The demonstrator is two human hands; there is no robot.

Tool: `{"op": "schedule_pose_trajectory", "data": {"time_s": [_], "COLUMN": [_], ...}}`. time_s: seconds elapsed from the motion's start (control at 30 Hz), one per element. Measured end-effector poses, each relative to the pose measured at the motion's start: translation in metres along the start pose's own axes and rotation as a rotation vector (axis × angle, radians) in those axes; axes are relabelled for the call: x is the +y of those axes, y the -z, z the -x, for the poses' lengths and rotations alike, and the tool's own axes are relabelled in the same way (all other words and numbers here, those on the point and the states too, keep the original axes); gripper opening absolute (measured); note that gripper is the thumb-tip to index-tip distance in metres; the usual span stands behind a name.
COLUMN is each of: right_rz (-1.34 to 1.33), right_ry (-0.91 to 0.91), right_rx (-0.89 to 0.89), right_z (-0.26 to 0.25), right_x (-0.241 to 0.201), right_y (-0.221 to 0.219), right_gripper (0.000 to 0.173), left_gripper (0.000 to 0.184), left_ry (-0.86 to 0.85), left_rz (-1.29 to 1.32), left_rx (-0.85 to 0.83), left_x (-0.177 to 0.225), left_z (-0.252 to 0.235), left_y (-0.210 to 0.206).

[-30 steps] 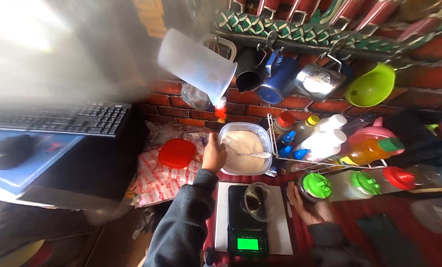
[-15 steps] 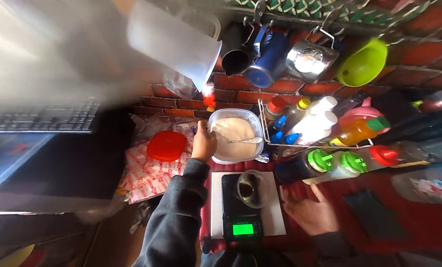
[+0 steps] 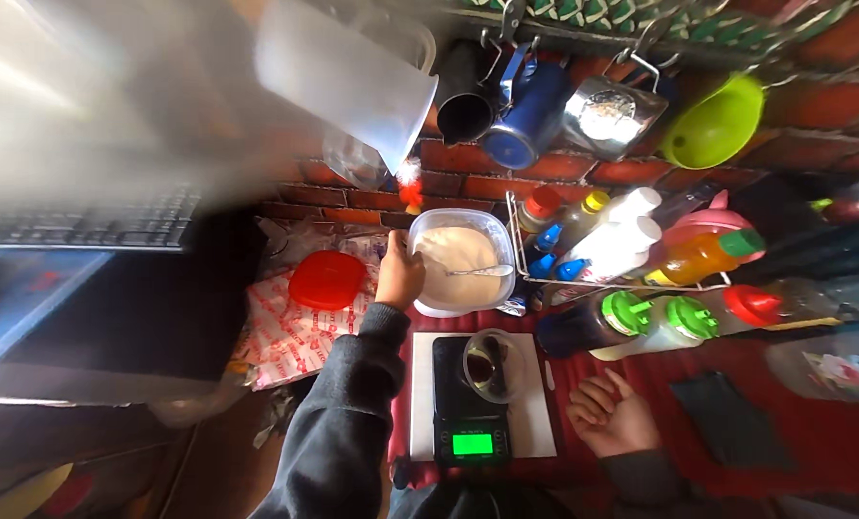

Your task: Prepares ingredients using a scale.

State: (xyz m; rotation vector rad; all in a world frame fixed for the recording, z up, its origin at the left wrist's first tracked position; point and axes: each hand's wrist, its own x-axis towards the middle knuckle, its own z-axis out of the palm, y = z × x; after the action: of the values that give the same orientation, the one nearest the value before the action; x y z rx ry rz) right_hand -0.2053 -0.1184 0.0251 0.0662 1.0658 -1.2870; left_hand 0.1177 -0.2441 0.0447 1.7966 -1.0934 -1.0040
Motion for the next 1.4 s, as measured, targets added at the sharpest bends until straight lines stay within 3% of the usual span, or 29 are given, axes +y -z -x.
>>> {"op": "schedule_pose_trajectory", "data": {"time_s": [0.1, 0.17, 0.23, 0.3, 0.37, 0.47, 0.53, 0.67, 0.77, 0.83, 0.87, 0.97, 1.07, 1.27, 1.4], "right_rz": [0.267, 0.61, 1.154, 1.655, 2.071, 2.681, 2.838, 2.771, 2.679, 2.683, 2.678, 2.681, 2.701, 2.743, 2.94], "right_ry": [0.299, 0.655, 1.111, 1.353, 1.258, 0.736, 0.545, 0.726, 0.703, 0.688, 0.741, 0.952, 1.034, 0.822, 0.569], "right_rx": [-0.158, -0.393, -0.492, -0.436, -0.407, -0.393, -0.436, -0.476, -0.572, -0.546, -0.518, -0.503, -0.623, -1.021, -0.822], "right_z": [0.028, 0.034, 0.024, 0.004, -0.011, -0.019, -0.021, -0.022, -0.032, -0.039, -0.043, -0.062, -0.074, -0.055, -0.044], "right_x": [-0.001, -0.012, -0.027, -0.031, -0.019, 0.001, 0.003, 0.002, 0.022, 0.028, 0.025, 0.008, -0.003, 0.01, 0.018], "right_y": [-0.042, -0.082, -0.125, -0.167, -0.201, -0.237, -0.252, -0.26, -0.257, -0.258, -0.26, -0.266, -0.27, -0.269, -0.261], "right_gripper": [0.055, 0.038, 0.013, 0.035, 0.04, 0.033, 0.027, 0.027, 0.04, 0.055, 0.055, 0.033, 0.019, 0.03, 0.03], "left_gripper": [0.037, 0.037, 0.038, 0.039, 0.042, 0.045, 0.044, 0.043, 0.043, 0.042, 0.043, 0.043, 0.043, 0.044, 0.042], "left_ry": [-0.016, -0.02, -0.022, -0.034, -0.052, -0.026, -0.02, -0.024, -0.034, -0.037, -0.036, -0.035, -0.042, -0.04, -0.051], "left_rz": [-0.002, -0.005, -0.002, -0.005, -0.011, -0.022, -0.033, -0.034, -0.022, -0.023, -0.02, -0.009, -0.001, 0.003, 0.007], "left_rx": [0.014, 0.013, 0.006, 0.008, 0.013, -0.007, -0.017, -0.021, -0.021, -0.024, -0.025, -0.028, -0.023, -0.027, -0.021], "left_x": [-0.001, -0.001, -0.001, -0.004, -0.005, -0.002, 0.0, -0.003, -0.005, -0.004, -0.004, -0.005, -0.004, -0.003, -0.006], "left_z": [0.002, 0.002, 0.003, 0.005, 0.006, 0.007, 0.006, 0.006, 0.005, 0.005, 0.004, 0.004, 0.003, 0.001, 0.002], "left_y": [0.0, 0.001, 0.001, 0.0, 0.0, 0.002, 0.003, 0.002, 0.001, 0.001, 0.001, 0.001, 0.0, 0.001, 0.0]}}
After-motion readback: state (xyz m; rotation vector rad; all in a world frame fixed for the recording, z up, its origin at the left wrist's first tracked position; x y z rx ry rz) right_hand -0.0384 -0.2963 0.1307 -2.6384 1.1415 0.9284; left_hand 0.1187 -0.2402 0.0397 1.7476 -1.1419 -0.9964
